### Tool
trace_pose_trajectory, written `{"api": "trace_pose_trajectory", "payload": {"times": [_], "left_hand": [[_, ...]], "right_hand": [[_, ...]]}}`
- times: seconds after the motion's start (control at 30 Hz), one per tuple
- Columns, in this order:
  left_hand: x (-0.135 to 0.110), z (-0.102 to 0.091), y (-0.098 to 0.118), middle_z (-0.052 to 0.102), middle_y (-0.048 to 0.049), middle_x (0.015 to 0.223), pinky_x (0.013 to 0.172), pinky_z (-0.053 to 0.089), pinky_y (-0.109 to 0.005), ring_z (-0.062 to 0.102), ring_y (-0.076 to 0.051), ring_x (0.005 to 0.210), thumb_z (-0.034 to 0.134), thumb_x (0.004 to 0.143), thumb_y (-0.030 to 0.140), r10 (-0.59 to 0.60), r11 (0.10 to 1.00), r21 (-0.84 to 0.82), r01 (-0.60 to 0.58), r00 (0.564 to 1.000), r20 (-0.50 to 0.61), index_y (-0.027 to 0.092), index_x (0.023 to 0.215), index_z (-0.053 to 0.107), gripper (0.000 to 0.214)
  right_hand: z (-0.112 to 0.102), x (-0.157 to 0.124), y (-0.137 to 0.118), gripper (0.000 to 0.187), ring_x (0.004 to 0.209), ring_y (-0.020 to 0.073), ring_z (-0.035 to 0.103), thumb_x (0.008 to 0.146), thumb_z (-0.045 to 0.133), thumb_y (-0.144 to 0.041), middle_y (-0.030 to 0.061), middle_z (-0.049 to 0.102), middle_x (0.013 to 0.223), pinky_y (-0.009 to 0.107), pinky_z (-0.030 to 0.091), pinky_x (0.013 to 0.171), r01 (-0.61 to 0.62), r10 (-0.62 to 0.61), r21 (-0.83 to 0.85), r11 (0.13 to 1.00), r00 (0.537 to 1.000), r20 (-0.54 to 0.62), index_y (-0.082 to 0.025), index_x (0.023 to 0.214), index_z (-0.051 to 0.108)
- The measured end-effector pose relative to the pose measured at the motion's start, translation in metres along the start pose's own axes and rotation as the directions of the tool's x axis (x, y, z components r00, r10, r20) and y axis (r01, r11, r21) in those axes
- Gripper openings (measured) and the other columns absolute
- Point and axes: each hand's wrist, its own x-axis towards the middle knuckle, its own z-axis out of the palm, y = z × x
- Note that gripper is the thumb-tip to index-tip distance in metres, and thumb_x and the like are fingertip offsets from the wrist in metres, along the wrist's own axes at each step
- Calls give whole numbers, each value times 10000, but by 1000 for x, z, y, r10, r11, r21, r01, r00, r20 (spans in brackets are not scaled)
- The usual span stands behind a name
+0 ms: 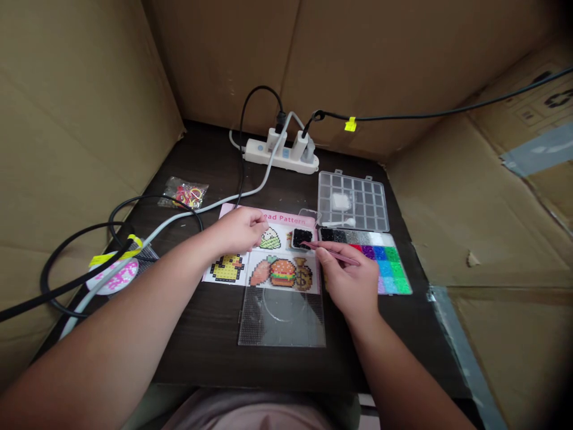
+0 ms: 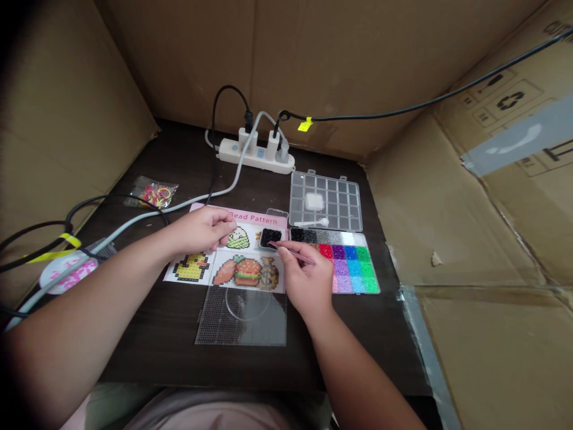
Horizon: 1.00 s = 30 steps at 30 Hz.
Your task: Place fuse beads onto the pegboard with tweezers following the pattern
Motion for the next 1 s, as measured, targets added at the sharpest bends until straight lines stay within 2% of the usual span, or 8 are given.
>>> {"api": "trace_pose_trajectory", "payload": {"times": [0.4, 1.0], "left_hand": [[1, 0, -2, 569, -13, 652, 454, 376, -223, 494, -81, 473, 439, 863, 348, -6, 1000, 13, 6, 1000, -1, 186, 725, 486, 218], [1, 0, -2, 567, -13, 650, 455, 370, -216, 493, -80, 475, 442, 862, 340, -3, 1000, 17, 3, 1000, 4, 186, 715, 479, 216]], "right_hand": [[-1, 2, 5, 134, 822, 199, 691, 766, 667, -289, 66, 728, 867, 362, 564, 772, 3, -3, 31, 1000, 1000, -20, -184, 837, 710], [-2, 3, 0, 133, 813, 192, 692, 761, 671, -293, 66, 731, 866, 331, 557, 763, -26, 27, 51, 998, 1000, -16, -176, 809, 714]]}}
